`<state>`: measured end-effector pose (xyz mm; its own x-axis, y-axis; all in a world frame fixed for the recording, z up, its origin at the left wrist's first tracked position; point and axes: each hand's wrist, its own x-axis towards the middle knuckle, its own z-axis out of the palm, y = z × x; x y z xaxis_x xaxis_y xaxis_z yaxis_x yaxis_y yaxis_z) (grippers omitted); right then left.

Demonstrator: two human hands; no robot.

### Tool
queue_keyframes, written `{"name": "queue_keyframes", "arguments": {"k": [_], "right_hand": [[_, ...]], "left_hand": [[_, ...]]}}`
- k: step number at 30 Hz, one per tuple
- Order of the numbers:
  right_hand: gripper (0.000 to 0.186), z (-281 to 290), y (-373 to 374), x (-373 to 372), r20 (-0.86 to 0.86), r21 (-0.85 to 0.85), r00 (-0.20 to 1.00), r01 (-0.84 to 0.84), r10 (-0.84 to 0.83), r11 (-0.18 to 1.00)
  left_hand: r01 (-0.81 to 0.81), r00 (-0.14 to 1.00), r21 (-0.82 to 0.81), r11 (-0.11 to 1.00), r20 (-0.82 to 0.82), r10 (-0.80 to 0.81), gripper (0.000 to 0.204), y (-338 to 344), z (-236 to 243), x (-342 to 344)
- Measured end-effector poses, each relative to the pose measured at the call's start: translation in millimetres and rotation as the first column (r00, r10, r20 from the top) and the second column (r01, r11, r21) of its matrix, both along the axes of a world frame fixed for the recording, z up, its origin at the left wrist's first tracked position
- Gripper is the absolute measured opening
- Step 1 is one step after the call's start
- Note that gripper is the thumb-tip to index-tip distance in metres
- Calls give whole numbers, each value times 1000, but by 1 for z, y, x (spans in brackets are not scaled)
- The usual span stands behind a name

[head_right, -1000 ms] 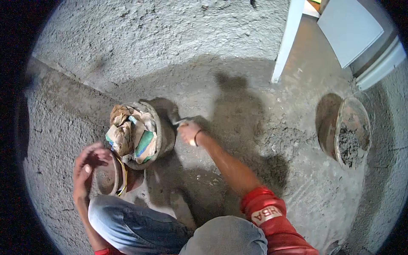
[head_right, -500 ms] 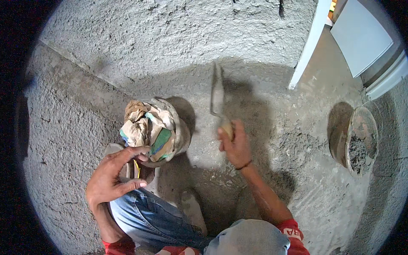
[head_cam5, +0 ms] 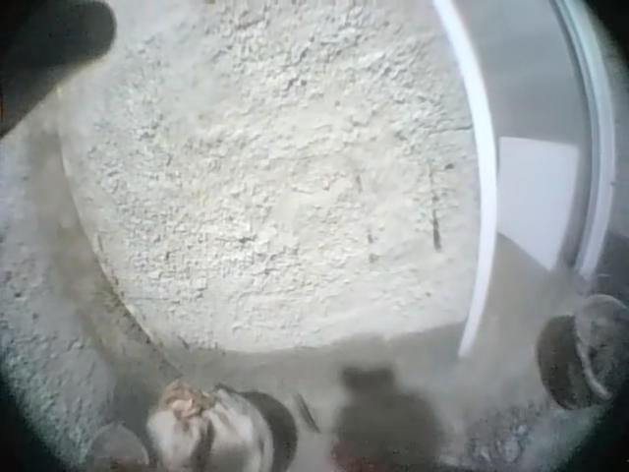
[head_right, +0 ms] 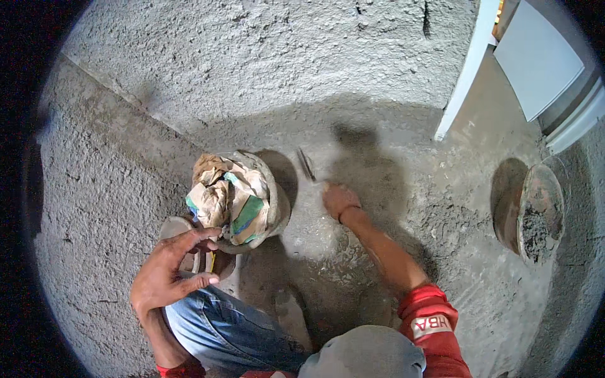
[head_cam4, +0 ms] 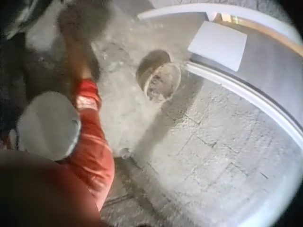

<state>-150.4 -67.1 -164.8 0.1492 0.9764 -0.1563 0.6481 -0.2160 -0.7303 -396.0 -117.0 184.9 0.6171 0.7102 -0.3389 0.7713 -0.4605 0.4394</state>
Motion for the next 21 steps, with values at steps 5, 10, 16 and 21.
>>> {"name": "queue_keyframes", "arguments": {"k": [5,10,16,21], "right_hand": [[50,-8,-5,-43,16,19,999,-51,51,999],[43,-97,23,-19,-100,-34,990,-101,97,994],[37,-38,-34,17,17,-164,937,347,-349,923],[30,8,-57,-3,-520,-220,753,339,-404,915]], "left_hand": [[35,999,-13,999,42,-34,62,-2,0,4],[94,994,-26,995,65,-92,63,8,-12,31],[-65,996,57,996,59,61,61,-5,10,-18],[-330,913,106,938,288,288,51,23,-7,-26]]}}
